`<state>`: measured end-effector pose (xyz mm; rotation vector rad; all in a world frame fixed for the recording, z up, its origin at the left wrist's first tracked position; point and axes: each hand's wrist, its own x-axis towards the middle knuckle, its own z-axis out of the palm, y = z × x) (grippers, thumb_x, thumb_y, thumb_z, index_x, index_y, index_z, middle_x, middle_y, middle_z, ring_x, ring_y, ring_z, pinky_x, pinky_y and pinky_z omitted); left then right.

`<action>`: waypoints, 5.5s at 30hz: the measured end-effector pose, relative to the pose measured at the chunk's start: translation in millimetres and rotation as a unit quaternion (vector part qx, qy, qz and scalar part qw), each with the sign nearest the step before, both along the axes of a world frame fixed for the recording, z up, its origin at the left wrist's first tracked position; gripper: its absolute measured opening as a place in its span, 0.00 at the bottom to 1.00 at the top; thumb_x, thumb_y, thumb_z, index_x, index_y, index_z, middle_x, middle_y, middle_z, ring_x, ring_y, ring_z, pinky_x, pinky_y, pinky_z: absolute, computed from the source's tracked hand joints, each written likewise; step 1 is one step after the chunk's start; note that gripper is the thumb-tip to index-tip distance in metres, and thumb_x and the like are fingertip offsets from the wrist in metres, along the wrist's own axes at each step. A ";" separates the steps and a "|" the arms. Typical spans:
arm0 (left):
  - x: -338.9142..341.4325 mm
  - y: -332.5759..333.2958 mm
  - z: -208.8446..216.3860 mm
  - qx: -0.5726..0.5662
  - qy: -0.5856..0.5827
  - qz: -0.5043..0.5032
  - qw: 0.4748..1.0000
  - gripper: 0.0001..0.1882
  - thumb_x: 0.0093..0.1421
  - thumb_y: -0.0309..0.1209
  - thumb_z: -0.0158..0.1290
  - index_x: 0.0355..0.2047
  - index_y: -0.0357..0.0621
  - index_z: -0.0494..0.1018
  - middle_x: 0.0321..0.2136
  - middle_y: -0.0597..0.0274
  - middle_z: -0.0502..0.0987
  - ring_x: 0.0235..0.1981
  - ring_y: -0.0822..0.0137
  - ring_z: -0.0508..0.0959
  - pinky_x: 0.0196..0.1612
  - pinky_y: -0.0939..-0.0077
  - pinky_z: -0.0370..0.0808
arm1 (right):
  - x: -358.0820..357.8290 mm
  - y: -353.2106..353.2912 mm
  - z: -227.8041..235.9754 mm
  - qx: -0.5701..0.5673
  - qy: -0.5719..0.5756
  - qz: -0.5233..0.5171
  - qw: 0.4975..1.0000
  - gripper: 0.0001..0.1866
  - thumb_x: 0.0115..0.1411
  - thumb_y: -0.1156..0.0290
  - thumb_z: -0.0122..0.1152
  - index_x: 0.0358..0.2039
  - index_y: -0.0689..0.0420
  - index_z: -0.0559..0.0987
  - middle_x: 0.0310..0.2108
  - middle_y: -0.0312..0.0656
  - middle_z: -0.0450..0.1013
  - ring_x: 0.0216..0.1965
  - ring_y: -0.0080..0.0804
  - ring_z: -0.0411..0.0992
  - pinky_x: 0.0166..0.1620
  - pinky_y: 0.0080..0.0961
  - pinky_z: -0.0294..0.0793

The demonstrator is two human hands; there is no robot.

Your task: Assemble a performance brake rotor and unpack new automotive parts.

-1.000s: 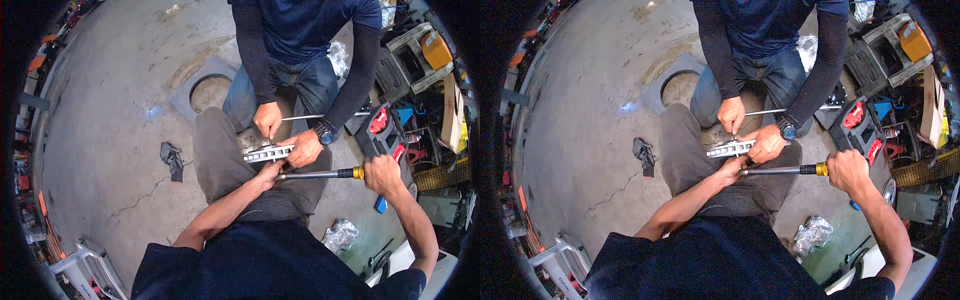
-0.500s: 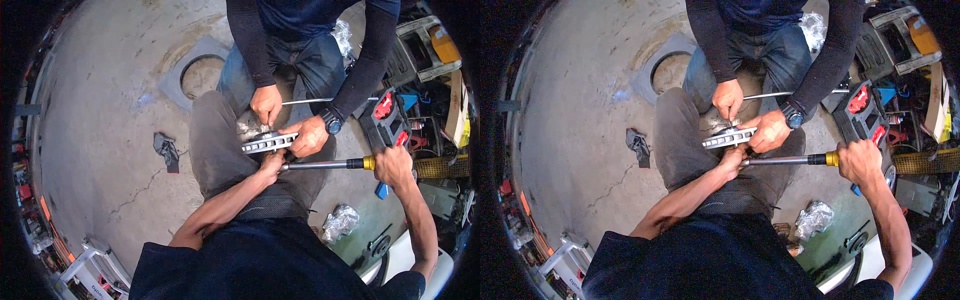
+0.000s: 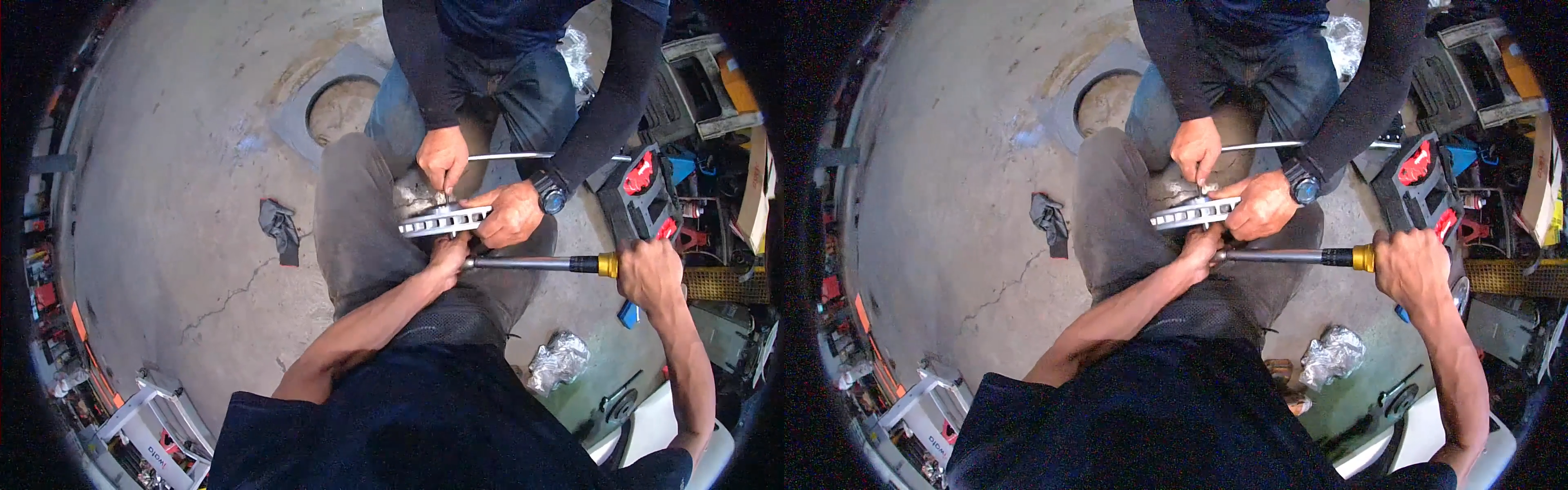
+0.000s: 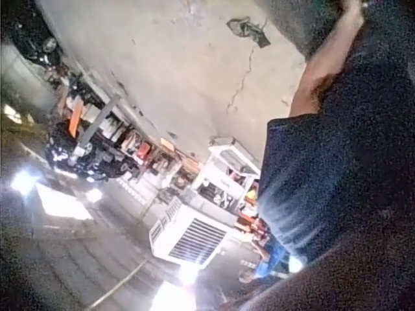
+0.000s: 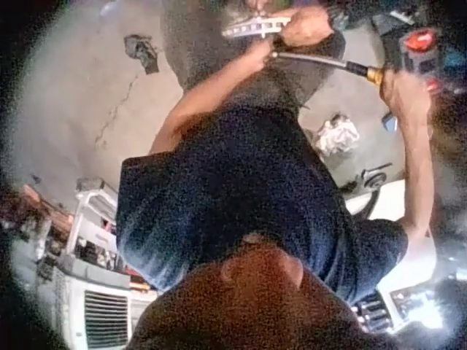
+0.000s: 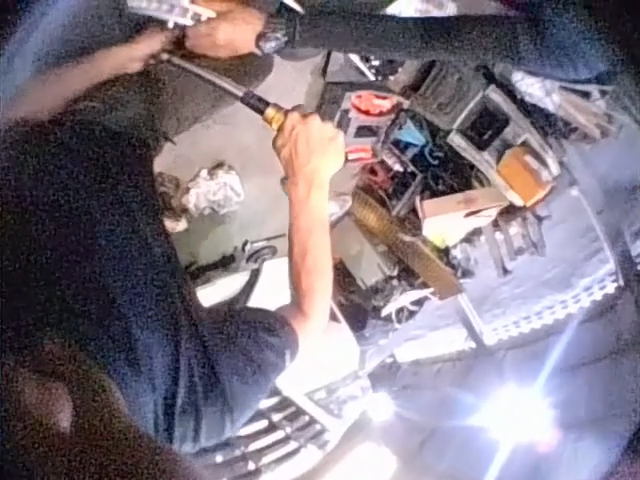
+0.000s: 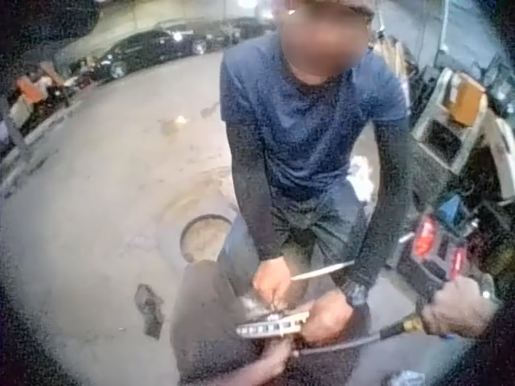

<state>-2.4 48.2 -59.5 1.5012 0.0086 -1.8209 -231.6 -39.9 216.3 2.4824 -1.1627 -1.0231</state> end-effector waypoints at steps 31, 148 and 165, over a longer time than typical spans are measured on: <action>-16.0 28.5 10.4 -0.139 0.069 -0.042 0.987 0.14 0.67 0.29 0.45 0.52 0.45 0.66 0.40 0.64 0.75 0.39 0.68 0.78 0.41 0.65 0.77 | -49.8 35.1 20.6 -0.041 -0.041 -0.008 0.998 0.06 0.53 0.70 0.54 0.28 0.56 0.78 0.19 0.46 0.74 0.23 0.42 0.77 0.27 0.38 0.75; -43.7 -2.2 -8.0 -0.118 0.079 0.041 0.989 0.15 0.69 0.42 0.42 0.47 0.48 0.69 0.33 0.69 0.75 0.30 0.75 0.76 0.34 0.74 0.76 | -119.3 -2.7 -68.4 0.063 -0.062 -0.125 0.988 0.11 0.42 0.65 0.60 0.26 0.55 0.82 0.24 0.53 0.77 0.31 0.52 0.78 0.38 0.43 0.78; -19.1 4.2 3.2 -0.148 0.146 0.073 0.975 0.18 0.71 0.43 0.35 0.53 0.48 0.65 0.40 0.67 0.75 0.37 0.71 0.78 0.38 0.68 0.77 | -83.3 9.5 -37.2 0.045 -0.043 -0.106 0.992 0.10 0.44 0.66 0.58 0.26 0.56 0.82 0.24 0.54 0.77 0.30 0.53 0.78 0.37 0.42 0.78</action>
